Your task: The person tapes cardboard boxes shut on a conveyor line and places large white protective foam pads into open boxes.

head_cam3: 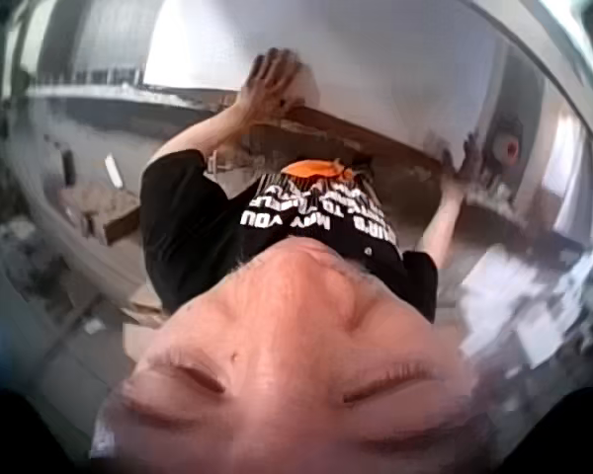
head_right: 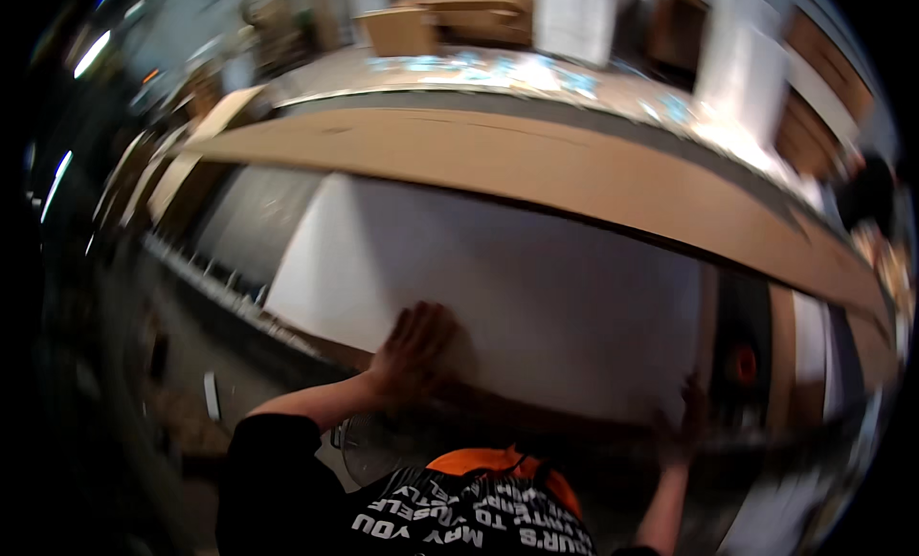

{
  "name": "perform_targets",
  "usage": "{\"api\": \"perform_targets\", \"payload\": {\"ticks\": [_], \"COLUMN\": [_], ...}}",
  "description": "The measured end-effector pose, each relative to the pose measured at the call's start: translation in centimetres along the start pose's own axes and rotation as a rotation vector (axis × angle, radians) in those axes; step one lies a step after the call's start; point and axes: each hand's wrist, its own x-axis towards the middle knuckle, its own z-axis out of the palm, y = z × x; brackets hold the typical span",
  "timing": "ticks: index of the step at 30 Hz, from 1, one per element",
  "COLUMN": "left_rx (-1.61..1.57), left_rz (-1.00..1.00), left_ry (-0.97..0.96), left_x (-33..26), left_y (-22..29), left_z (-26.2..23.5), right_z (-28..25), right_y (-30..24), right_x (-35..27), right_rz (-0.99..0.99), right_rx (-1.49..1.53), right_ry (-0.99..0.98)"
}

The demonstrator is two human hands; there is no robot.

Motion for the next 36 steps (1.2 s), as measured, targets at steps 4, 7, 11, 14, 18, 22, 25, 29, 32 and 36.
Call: {"api": "perform_targets", "payload": {"ticks": [4,7,11,14,18,22,25,29,32,36], "left_rx": [0.022,0.089,-0.162,-0.042,0.085,-0.046,0.031,0.058,0.051,0.057], "left_rz": [0.026,0.075,0.345,0.885,0.469,0.514,0.443,0.507,0.527,0.594], "left_ry": [0.007,0.078,0.349,0.59,0.18,-0.301,-0.165,-0.092,-0.093,-0.06], "left_x": [0.4,0.4,-1.9,-1.0,7.4,5.3,3.3,4.1,3.6,5.3], "left_y": [-0.2,-0.7,-0.6,4.7,6.9,8.7,8.7,7.5,7.4,7.3], "left_z": [-0.4,-0.2,-1.9,-14.7,-20.1,-6.3,-1.4,-1.1,-0.9,-1.6], "right_z": [5.4,6.8,9.8,9.9,9.0,9.8,10.9,11.2,9.2,11.8], "right_y": [-8.7,-9.8,-9.2,-8.8,-10.2,-10.7,-10.3,-9.9,-9.3,-7.5], "right_x": [-7.7,-8.0,-7.9,-8.2,-7.5,-6.5,-7.5,-10.8,-6.6,-1.5], "right_rz": [-0.348,-0.307,-0.364,-0.364,-0.421,-0.34,-0.452,-0.52,-0.553,-0.432], "right_rx": [-0.502,-0.58,-0.709,-0.794,-0.8,-0.687,-0.54,-0.282,-0.402,-0.4], "right_ry": [-0.036,0.054,0.131,0.078,0.075,-0.06,0.254,0.529,0.57,0.748]}}
